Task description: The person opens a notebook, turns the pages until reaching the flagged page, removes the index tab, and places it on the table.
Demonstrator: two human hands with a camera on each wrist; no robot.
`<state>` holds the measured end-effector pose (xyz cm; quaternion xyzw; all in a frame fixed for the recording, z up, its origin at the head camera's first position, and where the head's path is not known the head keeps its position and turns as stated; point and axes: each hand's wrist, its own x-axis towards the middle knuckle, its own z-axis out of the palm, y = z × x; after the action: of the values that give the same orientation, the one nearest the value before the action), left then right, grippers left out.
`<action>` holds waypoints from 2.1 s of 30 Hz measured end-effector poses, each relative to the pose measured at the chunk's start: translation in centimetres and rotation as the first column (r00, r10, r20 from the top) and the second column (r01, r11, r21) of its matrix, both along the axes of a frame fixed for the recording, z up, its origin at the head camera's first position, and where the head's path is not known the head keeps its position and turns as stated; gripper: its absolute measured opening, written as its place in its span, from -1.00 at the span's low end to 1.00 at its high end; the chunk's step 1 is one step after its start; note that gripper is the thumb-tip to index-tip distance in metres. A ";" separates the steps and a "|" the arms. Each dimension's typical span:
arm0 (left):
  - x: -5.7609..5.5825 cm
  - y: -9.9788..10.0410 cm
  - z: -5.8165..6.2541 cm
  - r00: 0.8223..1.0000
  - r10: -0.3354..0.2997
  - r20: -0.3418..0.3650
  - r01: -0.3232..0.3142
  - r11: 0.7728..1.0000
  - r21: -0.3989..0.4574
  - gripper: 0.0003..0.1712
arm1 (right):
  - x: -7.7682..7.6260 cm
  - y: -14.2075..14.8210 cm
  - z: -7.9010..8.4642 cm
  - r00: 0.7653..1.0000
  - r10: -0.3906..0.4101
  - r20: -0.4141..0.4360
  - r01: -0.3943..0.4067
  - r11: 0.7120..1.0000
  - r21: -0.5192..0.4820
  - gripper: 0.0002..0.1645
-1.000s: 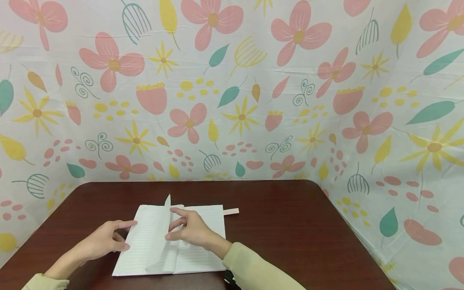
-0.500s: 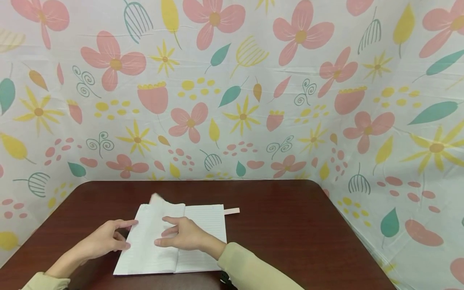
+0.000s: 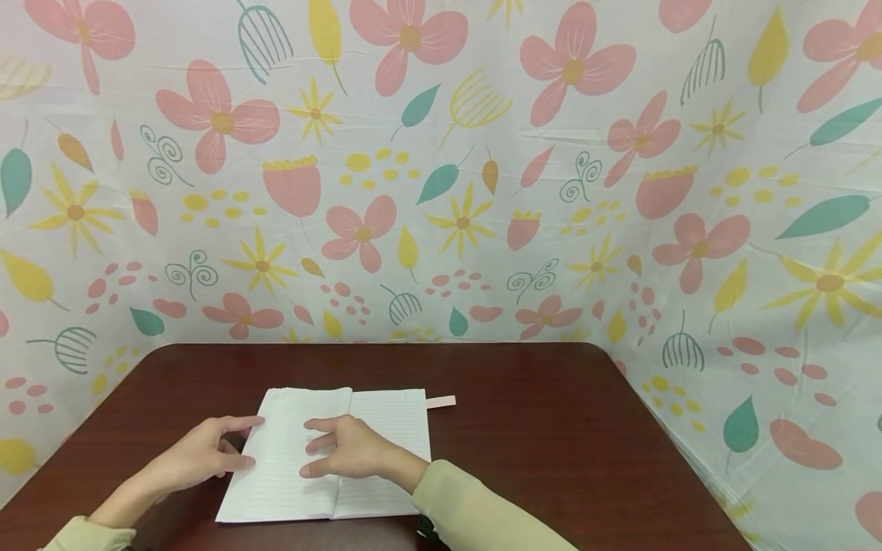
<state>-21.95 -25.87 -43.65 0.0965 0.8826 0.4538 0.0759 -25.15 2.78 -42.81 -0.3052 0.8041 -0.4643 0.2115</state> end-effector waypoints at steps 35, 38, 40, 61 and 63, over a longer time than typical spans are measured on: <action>0.2 0.5 0.3 0.999 0.032 0.024 -0.031 0.999 -0.030 -0.21 | -0.4 9.6 0.2 0.977 -0.033 -0.212 0.041 0.999 0.032 -0.35; 0.2 0.5 0.3 0.999 0.035 0.025 -0.035 0.999 -0.030 -0.22 | -0.5 11.3 0.1 0.969 -0.046 -0.244 0.059 0.997 0.046 -0.34; 0.3 0.5 0.4 0.999 0.036 0.025 -0.035 0.999 -0.029 -0.22 | -0.6 12.4 0.0 0.963 -0.061 -0.263 0.080 0.995 0.060 -0.32; 0.2 0.4 0.2 1.000 -0.001 0.015 0.001 1.000 -0.010 -0.22 | -0.8 17.3 -1.1 0.939 -0.062 -0.339 0.135 0.971 0.198 -0.07; 0.2 0.4 0.2 1.000 -0.003 0.018 0.003 1.000 -0.006 -0.22 | -0.9 17.2 -1.1 0.939 -0.053 -0.339 0.128 0.971 0.203 -0.04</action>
<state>-21.76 -25.43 -43.43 0.0935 0.8832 0.4517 0.0848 -26.04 19.98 -43.94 -0.3157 0.8882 -0.3228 0.0846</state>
